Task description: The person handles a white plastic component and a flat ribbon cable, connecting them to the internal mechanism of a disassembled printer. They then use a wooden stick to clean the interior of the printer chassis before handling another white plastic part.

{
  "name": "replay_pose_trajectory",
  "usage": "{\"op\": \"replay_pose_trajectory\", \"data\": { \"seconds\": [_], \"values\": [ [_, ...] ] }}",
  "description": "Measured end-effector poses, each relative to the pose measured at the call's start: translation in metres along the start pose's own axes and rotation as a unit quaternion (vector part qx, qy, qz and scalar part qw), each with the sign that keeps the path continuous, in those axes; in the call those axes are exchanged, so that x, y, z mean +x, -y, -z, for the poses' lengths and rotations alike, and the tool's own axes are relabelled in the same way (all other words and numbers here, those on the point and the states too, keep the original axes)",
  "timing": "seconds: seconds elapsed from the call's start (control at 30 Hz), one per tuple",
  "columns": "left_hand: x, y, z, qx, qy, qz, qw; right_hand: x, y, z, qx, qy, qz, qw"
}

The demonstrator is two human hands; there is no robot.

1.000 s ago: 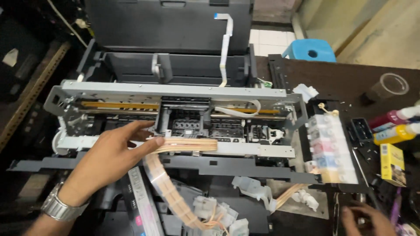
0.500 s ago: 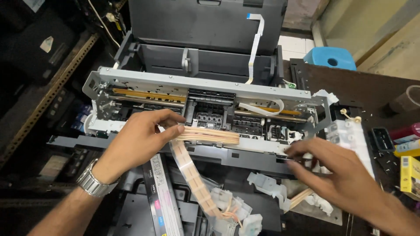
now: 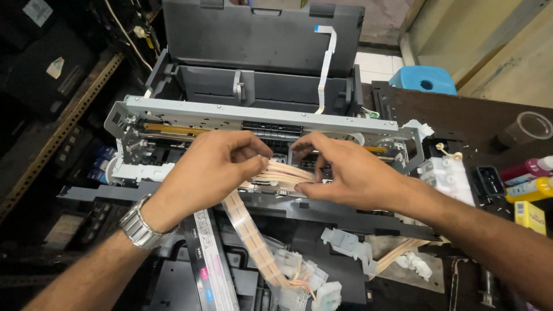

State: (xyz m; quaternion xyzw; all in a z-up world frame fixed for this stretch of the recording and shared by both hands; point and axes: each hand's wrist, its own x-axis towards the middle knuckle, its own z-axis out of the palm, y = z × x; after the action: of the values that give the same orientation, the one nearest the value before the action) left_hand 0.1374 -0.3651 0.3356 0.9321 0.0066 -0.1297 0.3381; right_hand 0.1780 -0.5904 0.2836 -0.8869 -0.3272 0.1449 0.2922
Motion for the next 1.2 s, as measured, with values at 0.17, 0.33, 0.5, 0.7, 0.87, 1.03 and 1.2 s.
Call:
{"op": "replay_pose_trajectory", "data": {
  "seconds": [0.17, 0.33, 0.5, 0.7, 0.87, 1.03, 1.2],
  "values": [
    [0.000, -0.016, -0.003, -0.021, 0.028, -0.014, 0.999, 0.001, -0.005, -0.005, 0.054, -0.004, 0.023, 0.998],
    [0.005, -0.017, -0.010, -0.059, 0.031, -0.038, 0.997, -0.005, -0.015, -0.009, 0.040, -0.032, 0.024, 0.998],
    [0.004, -0.023, -0.013, -0.058, 0.024, -0.061, 0.996, -0.012, -0.020, -0.008, 0.054, -0.046, -0.001, 0.997],
    [0.001, -0.025, -0.016, -0.098, 0.034, -0.125, 0.987, -0.025, -0.030, -0.008, 0.073, -0.074, 0.029, 0.994],
    [-0.001, -0.030, -0.019, -0.067, 0.034, -0.095, 0.993, -0.037, -0.036, -0.005, 0.107, -0.091, -0.028, 0.990],
    [0.003, -0.025, -0.027, -0.050, 0.025, -0.123, 0.991, -0.046, -0.036, 0.000, 0.121, -0.093, -0.070, 0.986],
    [0.012, -0.017, -0.045, -0.033, 0.011, -0.167, 0.985, -0.052, -0.050, -0.001, 0.194, -0.082, -0.067, 0.975]
  ]
}}
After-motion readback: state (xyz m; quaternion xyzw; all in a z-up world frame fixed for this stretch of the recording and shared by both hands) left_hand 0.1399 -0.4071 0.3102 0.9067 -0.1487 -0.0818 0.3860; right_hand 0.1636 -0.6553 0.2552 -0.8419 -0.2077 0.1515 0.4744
